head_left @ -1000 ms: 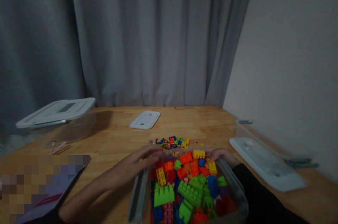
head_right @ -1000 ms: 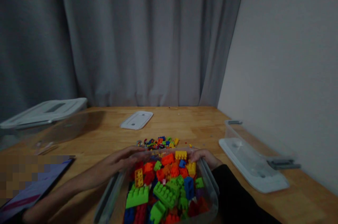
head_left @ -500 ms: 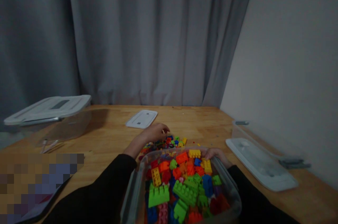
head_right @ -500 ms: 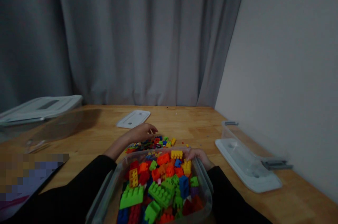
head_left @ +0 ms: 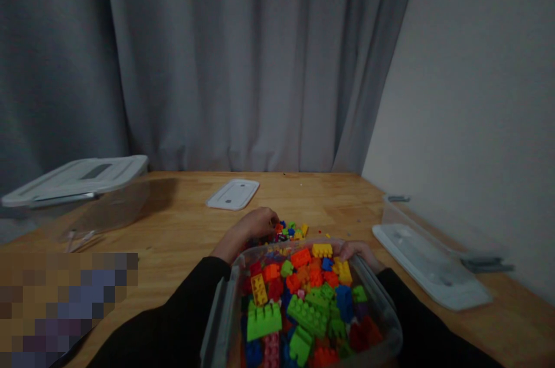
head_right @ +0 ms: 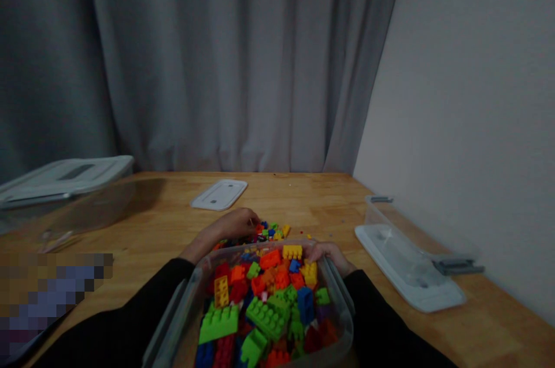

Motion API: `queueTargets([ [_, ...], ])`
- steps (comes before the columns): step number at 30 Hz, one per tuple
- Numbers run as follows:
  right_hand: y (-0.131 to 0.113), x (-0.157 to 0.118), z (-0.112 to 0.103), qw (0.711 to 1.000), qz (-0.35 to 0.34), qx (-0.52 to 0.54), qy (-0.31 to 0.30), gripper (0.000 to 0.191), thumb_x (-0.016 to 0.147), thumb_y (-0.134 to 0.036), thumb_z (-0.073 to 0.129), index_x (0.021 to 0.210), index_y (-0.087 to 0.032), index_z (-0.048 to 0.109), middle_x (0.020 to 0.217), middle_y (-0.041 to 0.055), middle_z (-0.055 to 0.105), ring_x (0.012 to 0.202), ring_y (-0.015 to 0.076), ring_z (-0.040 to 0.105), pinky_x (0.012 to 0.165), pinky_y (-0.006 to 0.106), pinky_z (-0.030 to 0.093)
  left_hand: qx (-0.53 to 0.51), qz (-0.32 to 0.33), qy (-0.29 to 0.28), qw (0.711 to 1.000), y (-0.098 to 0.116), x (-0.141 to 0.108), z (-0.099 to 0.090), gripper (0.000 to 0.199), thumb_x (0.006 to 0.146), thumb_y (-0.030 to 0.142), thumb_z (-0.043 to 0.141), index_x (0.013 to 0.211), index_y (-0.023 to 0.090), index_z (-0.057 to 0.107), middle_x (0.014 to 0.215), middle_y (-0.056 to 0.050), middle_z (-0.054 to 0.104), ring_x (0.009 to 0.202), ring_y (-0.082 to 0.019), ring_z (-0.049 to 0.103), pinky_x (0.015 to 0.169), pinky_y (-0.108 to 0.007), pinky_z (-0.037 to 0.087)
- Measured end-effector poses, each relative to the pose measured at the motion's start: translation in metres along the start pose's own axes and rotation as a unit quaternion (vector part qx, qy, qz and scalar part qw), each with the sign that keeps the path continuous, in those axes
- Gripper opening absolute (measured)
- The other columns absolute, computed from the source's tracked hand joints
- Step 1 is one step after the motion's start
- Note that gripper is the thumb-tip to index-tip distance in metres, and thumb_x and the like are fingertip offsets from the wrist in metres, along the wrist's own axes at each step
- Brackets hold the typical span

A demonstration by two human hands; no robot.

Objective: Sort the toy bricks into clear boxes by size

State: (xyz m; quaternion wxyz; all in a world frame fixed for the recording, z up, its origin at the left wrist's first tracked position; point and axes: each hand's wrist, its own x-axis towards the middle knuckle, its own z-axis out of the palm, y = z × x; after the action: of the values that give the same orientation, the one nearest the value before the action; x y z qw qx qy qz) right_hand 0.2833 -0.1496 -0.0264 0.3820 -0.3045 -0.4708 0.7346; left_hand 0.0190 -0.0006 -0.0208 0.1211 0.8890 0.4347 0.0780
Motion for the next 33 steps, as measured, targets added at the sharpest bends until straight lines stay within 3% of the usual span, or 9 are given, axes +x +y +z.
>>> queueTargets([
  [3, 0.0, 0.0, 0.0, 0.999, -0.008, -0.029, 0.027, 0.063, 0.048, -0.034, 0.052, 0.104, -0.02, 0.074, 0.1, 0.0145, 0.074, 0.109, 0.0359, 0.065, 0.098, 0.047, 0.046, 0.013, 0.001, 0.005, 1.0, 0.001, 0.001, 0.001, 0.028, 0.074, 0.021, 0.065, 0.096, 0.021, 0.082, 0.09, -0.011, 0.083, 0.078, -0.023, 0.072, 0.064, -0.028, 0.043],
  [13, -0.008, -0.002, 0.017, 1.0, 0.007, -0.009, -0.024, 0.078, 0.047, -0.036, 0.051, 0.119, -0.017, 0.072, 0.108, 0.0151, 0.074, 0.109, 0.0369, 0.065, 0.096, 0.045, 0.047, 0.034, -0.004, 0.037, 0.999, 0.009, -0.005, -0.008, 0.026, 0.077, 0.021, 0.065, 0.096, 0.019, 0.082, 0.098, -0.013, 0.082, 0.086, -0.025, 0.071, 0.07, -0.03, 0.046],
  [17, -0.008, -0.001, 0.019, 1.0, 0.013, -0.011, -0.022, 0.081, 0.045, -0.037, 0.048, 0.12, -0.015, 0.072, 0.109, 0.0152, 0.074, 0.112, 0.0384, 0.065, 0.097, 0.046, 0.046, 0.033, 0.002, 0.045, 0.998, 0.013, -0.005, -0.013, 0.025, 0.08, 0.027, 0.066, 0.097, 0.018, 0.081, 0.101, -0.014, 0.081, 0.09, -0.026, 0.072, 0.073, -0.03, 0.047],
  [21, -0.008, -0.001, 0.018, 0.999, 0.005, -0.002, -0.038, 0.081, 0.045, -0.035, 0.048, 0.119, -0.014, 0.073, 0.109, 0.0147, 0.074, 0.113, 0.0394, 0.064, 0.097, 0.047, 0.047, 0.033, 0.002, 0.062, 0.998, 0.016, -0.006, -0.021, 0.027, 0.08, 0.022, 0.064, 0.101, 0.017, 0.08, 0.103, -0.014, 0.081, 0.092, -0.025, 0.072, 0.075, -0.03, 0.049],
  [25, -0.007, -0.001, 0.014, 0.999, -0.002, 0.011, -0.053, 0.078, 0.047, -0.034, 0.05, 0.119, -0.016, 0.074, 0.109, 0.0135, 0.075, 0.11, 0.0364, 0.066, 0.096, 0.046, 0.049, 0.018, 0.022, 0.089, 0.996, 0.022, -0.013, -0.042, 0.029, 0.083, 0.026, 0.066, 0.107, 0.014, 0.078, 0.104, -0.014, 0.08, 0.091, -0.025, 0.072, 0.076, -0.03, 0.05],
  [30, -0.003, 0.001, 0.007, 0.999, -0.002, -0.009, -0.034, 0.07, 0.051, -0.034, 0.05, 0.114, -0.016, 0.076, 0.101, 0.0124, 0.076, 0.105, 0.0332, 0.068, 0.093, 0.044, 0.051, -0.006, 0.038, 0.141, 0.989, 0.035, -0.035, -0.082, 0.034, 0.089, 0.041, 0.064, 0.107, 0.015, 0.076, 0.102, -0.011, 0.079, 0.09, -0.023, 0.071, 0.078, -0.031, 0.05],
  [33, -0.001, 0.0, 0.002, 0.997, -0.053, -0.061, 0.004, 0.056, 0.061, -0.036, 0.054, 0.108, -0.015, 0.076, 0.099, 0.013, 0.075, 0.104, 0.0317, 0.067, 0.094, 0.043, 0.051, -0.01, 0.055, 0.175, 0.983, 0.048, -0.053, -0.102, 0.035, 0.09, 0.045, 0.063, 0.107, 0.016, 0.075, 0.102, -0.01, 0.077, 0.089, -0.022, 0.069, 0.079, -0.03, 0.05],
])
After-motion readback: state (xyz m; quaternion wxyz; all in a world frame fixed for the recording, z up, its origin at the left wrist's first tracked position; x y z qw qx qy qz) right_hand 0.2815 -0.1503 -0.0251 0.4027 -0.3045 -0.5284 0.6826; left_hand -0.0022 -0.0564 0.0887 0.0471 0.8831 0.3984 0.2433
